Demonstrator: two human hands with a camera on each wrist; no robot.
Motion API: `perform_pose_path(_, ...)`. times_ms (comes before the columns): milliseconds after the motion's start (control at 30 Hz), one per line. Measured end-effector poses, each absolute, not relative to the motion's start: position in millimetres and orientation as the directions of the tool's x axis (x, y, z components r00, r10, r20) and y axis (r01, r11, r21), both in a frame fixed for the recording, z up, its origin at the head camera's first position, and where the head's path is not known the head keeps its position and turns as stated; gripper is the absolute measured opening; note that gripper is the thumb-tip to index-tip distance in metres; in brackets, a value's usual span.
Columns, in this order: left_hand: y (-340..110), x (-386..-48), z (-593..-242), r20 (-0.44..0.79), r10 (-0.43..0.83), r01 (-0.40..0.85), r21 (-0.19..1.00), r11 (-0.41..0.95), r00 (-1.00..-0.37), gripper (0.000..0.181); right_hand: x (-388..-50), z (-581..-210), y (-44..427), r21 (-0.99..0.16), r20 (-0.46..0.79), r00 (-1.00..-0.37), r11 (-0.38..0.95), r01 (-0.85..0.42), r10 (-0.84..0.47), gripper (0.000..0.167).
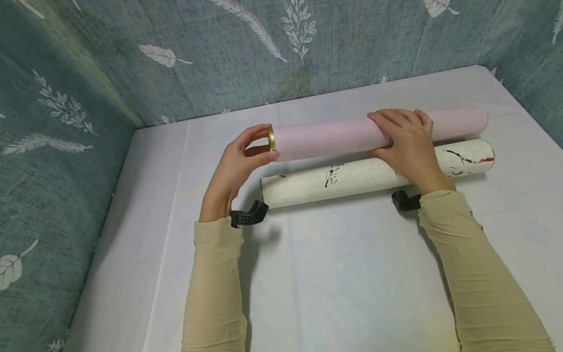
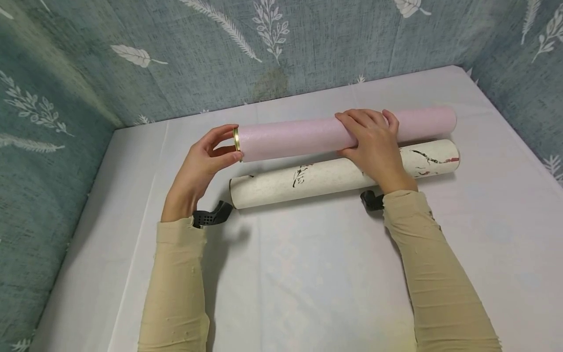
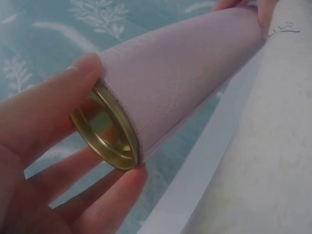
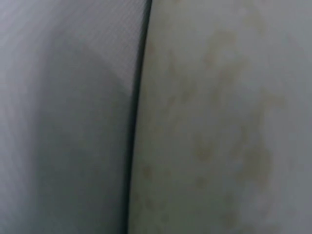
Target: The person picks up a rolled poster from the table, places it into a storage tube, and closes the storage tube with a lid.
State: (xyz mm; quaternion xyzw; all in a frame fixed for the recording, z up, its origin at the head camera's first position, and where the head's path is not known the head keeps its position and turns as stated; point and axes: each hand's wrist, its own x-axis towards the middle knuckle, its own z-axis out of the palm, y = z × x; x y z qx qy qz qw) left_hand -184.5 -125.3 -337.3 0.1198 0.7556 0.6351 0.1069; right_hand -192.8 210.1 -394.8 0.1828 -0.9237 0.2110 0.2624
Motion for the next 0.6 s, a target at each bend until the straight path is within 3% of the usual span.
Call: perform_pose_path(600,-124.2,-181.6,-335.4,-0.042,0.318,0.026,0.978,0.205,-0.947,0.056,-192.3,-395.6,208.8,-0.259,0.618,-0.75,0.839,-0.479,-0.237,0.07)
